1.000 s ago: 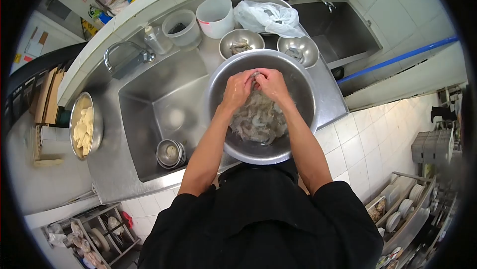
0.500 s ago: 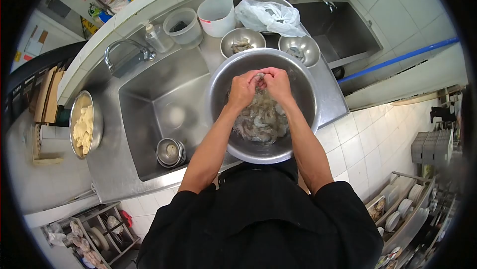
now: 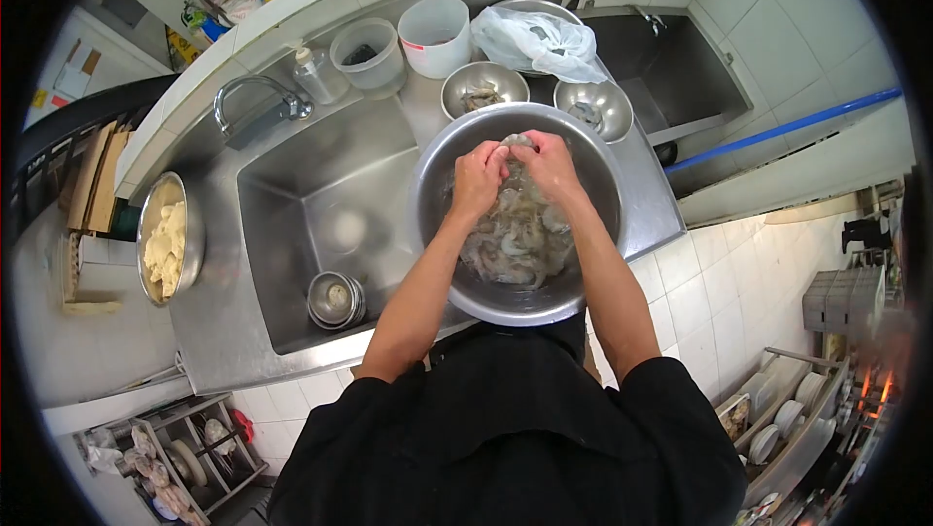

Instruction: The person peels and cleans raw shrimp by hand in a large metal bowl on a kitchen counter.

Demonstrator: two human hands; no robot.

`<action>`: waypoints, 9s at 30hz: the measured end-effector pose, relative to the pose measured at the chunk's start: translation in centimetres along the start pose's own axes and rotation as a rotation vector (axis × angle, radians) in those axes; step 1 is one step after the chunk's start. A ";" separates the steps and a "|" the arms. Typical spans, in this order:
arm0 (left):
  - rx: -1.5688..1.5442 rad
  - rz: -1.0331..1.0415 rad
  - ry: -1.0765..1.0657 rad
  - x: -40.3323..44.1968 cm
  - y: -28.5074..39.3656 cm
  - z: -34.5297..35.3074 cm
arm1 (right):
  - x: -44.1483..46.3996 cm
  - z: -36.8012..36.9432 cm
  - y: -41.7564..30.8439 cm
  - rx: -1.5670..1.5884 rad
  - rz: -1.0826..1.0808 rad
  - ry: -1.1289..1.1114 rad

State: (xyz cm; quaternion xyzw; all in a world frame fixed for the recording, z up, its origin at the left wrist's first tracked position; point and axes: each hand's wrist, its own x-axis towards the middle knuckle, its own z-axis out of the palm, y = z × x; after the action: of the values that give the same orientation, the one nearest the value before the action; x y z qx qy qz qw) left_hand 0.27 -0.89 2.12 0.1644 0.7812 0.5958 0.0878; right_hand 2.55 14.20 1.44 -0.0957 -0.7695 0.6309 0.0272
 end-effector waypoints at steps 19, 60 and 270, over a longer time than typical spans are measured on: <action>0.025 0.221 0.007 2.3 2.0 -0.7 | 2.3 -3.7 -5.9 -0.205 -0.139 -0.271; 0.069 -0.090 -0.420 0.1 -5.4 -0.6 | -3.7 1.3 3.8 -1.177 -0.250 -0.640; 0.649 -0.046 -0.285 4.5 -2.9 0.4 | 2.2 1.9 4.4 -1.047 -0.182 -0.019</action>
State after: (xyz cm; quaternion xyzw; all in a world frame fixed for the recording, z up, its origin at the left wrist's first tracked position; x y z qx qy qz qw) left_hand -4.28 0.38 -0.54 0.2475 0.9132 0.2856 0.1524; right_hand 0.55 13.60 -3.41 -0.0235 -0.9868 0.1585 0.0236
